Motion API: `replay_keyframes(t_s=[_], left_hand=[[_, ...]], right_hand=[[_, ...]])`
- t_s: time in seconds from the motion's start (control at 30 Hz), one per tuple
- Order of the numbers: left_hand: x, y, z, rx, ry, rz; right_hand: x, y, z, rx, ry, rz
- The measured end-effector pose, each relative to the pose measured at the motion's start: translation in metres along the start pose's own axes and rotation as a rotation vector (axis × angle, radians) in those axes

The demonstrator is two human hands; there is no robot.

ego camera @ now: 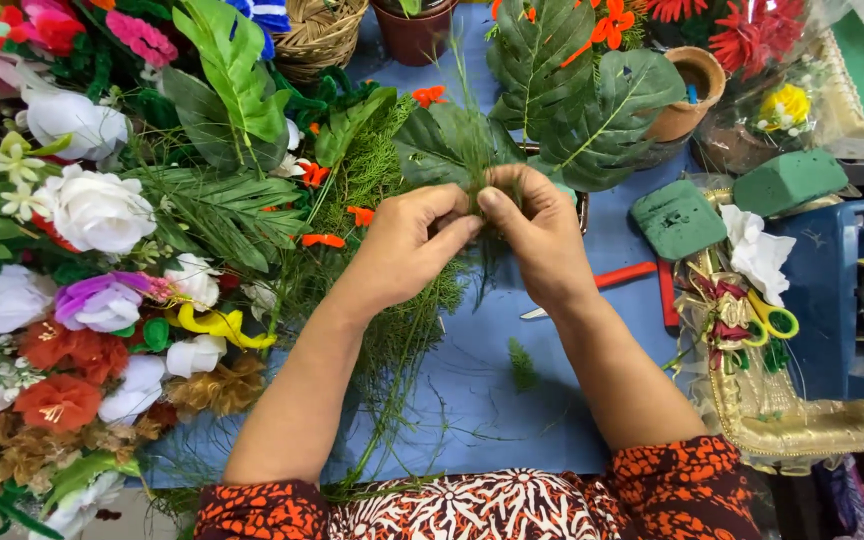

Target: The person is trimming green filler stems with shears and arranging them into a piece of floral foam.

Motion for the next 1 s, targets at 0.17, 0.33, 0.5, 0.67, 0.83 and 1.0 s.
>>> replay_keyframes(t_s=[0.17, 0.33, 0.5, 0.67, 0.83, 1.0], left_hand=[[0.0, -0.001, 0.001, 0.023, 0.044, 0.036], [-0.002, 0.001, 0.009, 0.066, 0.06, 0.073], [-0.005, 0.011, 0.016, 0.003, 0.071, 0.091], [-0.004, 0.006, 0.01, 0.115, 0.231, 0.087], [0.0, -0.003, 0.007, 0.161, 0.316, 0.117], [-0.001, -0.004, 0.006, 0.239, 0.4, 0.142]], right_hand=[[-0.007, 0.011, 0.008, -0.04, 0.096, 0.01], [-0.007, -0.004, 0.004, -0.075, 0.148, 0.035], [-0.004, -0.008, 0.001, -0.084, 0.102, 0.034], [0.006, -0.001, -0.015, 0.002, -0.031, -0.006], [0.007, -0.004, -0.021, 0.026, -0.035, -0.013], [0.001, -0.002, -0.015, -0.027, 0.053, -0.018]])
Point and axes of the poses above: each hand's wrist, its own x-axis away from the middle knuckle, its own z-axis out of the back of the hand, y = z × x, the point moved 2 cm from there along -x, towards the middle knuckle, and after that the axes turned 5 degrees about -z, right-handed, at the moved point
